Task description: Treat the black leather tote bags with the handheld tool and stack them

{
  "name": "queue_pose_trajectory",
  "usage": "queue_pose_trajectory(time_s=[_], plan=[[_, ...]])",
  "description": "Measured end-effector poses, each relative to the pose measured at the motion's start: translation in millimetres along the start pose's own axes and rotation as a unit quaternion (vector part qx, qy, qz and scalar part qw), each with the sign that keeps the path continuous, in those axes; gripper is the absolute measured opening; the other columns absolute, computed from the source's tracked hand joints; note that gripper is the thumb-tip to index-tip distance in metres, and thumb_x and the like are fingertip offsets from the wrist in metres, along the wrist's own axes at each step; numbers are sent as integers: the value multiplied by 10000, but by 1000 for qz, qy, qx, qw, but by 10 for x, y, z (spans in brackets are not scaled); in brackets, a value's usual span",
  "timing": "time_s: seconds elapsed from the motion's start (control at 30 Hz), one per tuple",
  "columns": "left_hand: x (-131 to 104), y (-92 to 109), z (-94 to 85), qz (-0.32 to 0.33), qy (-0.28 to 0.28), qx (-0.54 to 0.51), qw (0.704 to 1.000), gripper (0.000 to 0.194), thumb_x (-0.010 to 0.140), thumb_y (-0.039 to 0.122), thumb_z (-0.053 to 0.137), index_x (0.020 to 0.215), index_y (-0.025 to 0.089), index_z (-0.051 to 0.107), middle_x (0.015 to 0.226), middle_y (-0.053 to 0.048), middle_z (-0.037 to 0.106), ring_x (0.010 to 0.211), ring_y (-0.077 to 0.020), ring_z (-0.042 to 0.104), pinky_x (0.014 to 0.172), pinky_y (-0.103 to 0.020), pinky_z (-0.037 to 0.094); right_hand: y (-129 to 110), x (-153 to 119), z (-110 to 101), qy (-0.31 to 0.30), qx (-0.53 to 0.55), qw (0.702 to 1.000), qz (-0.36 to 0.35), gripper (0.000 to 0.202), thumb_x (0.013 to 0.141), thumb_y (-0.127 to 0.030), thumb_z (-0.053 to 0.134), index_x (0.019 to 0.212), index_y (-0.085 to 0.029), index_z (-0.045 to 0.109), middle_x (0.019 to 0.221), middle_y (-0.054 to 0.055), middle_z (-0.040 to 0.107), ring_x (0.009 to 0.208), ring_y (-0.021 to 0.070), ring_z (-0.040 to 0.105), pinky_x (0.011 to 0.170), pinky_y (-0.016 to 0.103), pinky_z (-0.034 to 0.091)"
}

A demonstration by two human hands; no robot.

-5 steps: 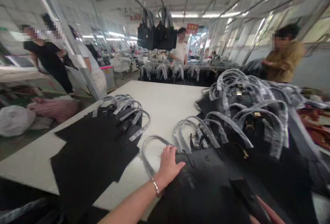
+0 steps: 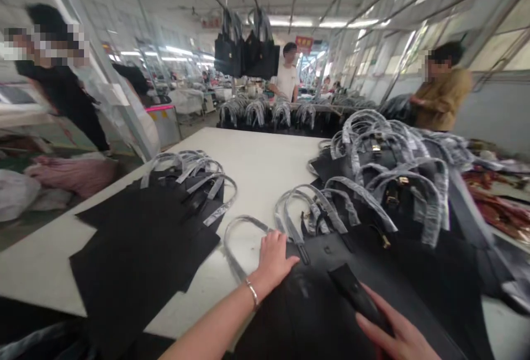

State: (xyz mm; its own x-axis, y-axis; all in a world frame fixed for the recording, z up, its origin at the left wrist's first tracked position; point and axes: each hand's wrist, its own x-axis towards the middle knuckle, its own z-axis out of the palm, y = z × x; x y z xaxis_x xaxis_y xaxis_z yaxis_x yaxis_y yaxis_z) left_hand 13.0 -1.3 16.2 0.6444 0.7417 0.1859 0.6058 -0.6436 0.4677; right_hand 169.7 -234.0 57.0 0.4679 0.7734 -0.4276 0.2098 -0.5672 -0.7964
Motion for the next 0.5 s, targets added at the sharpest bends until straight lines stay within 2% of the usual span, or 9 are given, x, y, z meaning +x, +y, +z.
queue_pose_trajectory(time_s=[0.1,0.2,0.27,0.4,0.5], plan=[[149,46,-16,-4,-66,-41,997,437,632,402,824,944,161,636,1033,-93,560,1036,-301,501,913,-409,379,-263,144,110,-23,10,999,-31,785,815,-540,585,1455,-151,351,579,-24,639,471,170,579,458,251,460],[262,36,-18,-22,-100,-170,980,313,605,156,796,869,164,629,1000,-77,578,1032,-281,517,919,-382,374,-432,247,160,-50,45,997,-35,741,815,-508,609,1439,-179,380,644,-24,640,450,138,553,426,234,436],[289,15,-4,-31,-122,-243,962,346,575,52,745,880,162,622,949,-60,604,975,-253,550,878,-352,398,-492,275,170,-66,70,995,-24,744,813,-504,622,1442,-194,373,654,-35,614,436,122,536,403,221,419],[262,-2,54,-62,-171,-340,923,452,586,45,680,1019,123,577,890,-68,649,797,-208,609,684,-280,441,-528,283,168,-85,99,991,-1,764,806,-498,644,1445,-195,355,625,-63,542,425,106,521,382,205,408],[229,14,75,-61,-230,-408,882,367,613,51,590,973,118,589,820,-59,668,675,-172,610,585,-235,421,-550,300,169,-115,117,986,6,718,806,-472,653,1418,-204,390,608,-74,522,412,96,508,373,195,402]])
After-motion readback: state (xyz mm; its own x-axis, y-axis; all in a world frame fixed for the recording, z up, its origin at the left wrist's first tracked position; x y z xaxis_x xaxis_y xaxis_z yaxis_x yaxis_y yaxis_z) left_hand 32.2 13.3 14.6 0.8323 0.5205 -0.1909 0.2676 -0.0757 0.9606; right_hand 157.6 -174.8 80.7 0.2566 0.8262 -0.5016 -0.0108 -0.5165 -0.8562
